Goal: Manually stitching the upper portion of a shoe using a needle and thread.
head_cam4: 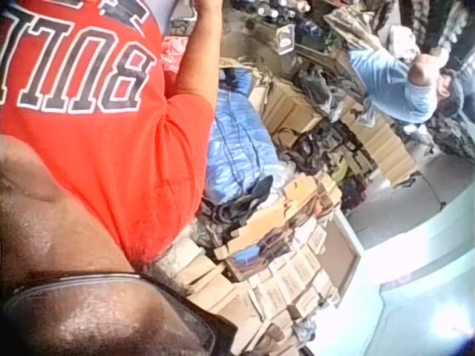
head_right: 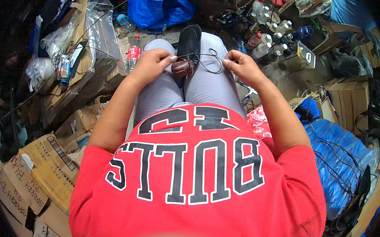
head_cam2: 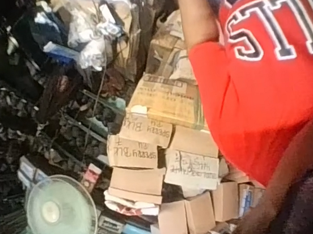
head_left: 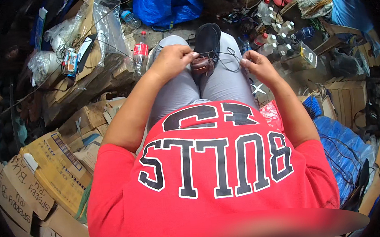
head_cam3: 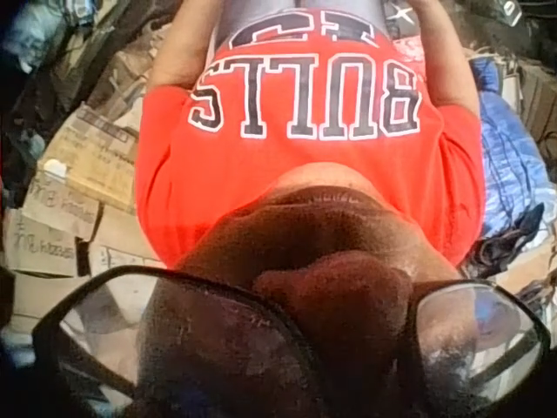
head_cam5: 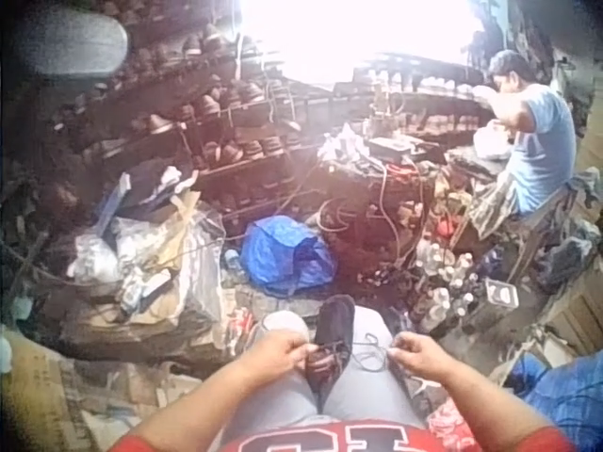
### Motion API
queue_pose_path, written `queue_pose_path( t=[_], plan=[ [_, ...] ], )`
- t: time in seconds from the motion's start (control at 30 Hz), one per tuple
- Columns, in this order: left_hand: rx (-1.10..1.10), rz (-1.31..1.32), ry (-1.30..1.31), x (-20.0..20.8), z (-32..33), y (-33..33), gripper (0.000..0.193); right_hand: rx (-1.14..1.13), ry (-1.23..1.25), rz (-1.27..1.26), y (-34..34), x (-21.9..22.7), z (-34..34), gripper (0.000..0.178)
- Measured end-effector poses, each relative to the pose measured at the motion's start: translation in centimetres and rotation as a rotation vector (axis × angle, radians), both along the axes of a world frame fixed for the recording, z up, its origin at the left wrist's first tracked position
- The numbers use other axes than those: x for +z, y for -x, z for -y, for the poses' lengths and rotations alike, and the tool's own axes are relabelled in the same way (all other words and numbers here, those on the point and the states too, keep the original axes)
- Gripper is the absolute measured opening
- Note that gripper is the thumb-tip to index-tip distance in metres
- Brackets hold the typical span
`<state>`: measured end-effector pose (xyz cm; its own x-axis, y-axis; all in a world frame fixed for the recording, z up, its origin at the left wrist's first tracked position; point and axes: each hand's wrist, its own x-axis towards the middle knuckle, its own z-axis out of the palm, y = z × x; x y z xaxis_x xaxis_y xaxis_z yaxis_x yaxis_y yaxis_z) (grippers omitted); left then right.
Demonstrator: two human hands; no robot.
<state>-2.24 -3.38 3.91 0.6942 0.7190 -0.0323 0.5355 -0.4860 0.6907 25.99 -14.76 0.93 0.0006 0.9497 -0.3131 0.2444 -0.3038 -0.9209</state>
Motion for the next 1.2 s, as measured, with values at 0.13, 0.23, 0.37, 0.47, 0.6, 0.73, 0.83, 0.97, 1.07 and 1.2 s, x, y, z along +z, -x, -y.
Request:
queue_pose_path(
  t=[0.13, 0.23, 0.37, 0.47, 0.6, 0.73, 0.83, 0.97, 1.07, 1.2],
  plan=[
    [0.146, 0.054, 0.191, -0.6, -0.9, 2.2, 0.027, 0.038, 0.158, -0.305, 0.8, 1.7, 0.1, 0.017],
    [0.273, 0.001, 0.149, 1.2, -1.9, 5.2, 0.026, 0.011, -0.064, -0.06, -0.9, 0.5, 0.2, 0.018],
    [0.551, 0.216, 0.156, 1.6, -3.3, 15.5, 0.029, -0.257, -0.073, 0.158, -8.3, 0.3, 1.6, 0.018],
    [0.767, 0.15, 0.041, 1.0, -4.1, 25.7, 0.023, -0.51, -0.137, 0.237, -16.3, -3.1, 5.4, 0.023],
    [0.984, 0.155, -0.315, 0.1, -3.8, 24.3, 0.028, -0.705, 0.156, 0.083, -18.3, -4.9, 6.8, 0.021],
    [0.548, 0.211, -0.149, 3.8, -1.7, 8.9, 0.038, -0.256, -0.033, 0.461, -13.3, -2.9, 2.5, 0.033],
    [-0.002, 0.116, -0.321, 3.7, -1.3, -0.1, 0.049, -0.035, -0.213, 0.198, -4.9, 0.4, -2.0, 0.024],
    [-0.148, 0.144, -0.177, 2.3, -3.2, -6.1, 0.053, 0.158, -0.308, 0.214, 0.6, 2.2, -5.4, 0.01],
    [-0.297, -0.119, -0.218, 2.1, -4.5, -7.2, 0.044, 0.2, -0.315, 0.235, 1.4, 1.9, -6.2, 0.011],
    [-0.403, -0.286, -0.122, 2.4, -5.3, -7.9, 0.028, 0.251, -0.325, 0.244, 1.2, 2.0, -6.7, 0.012]
  ],
)
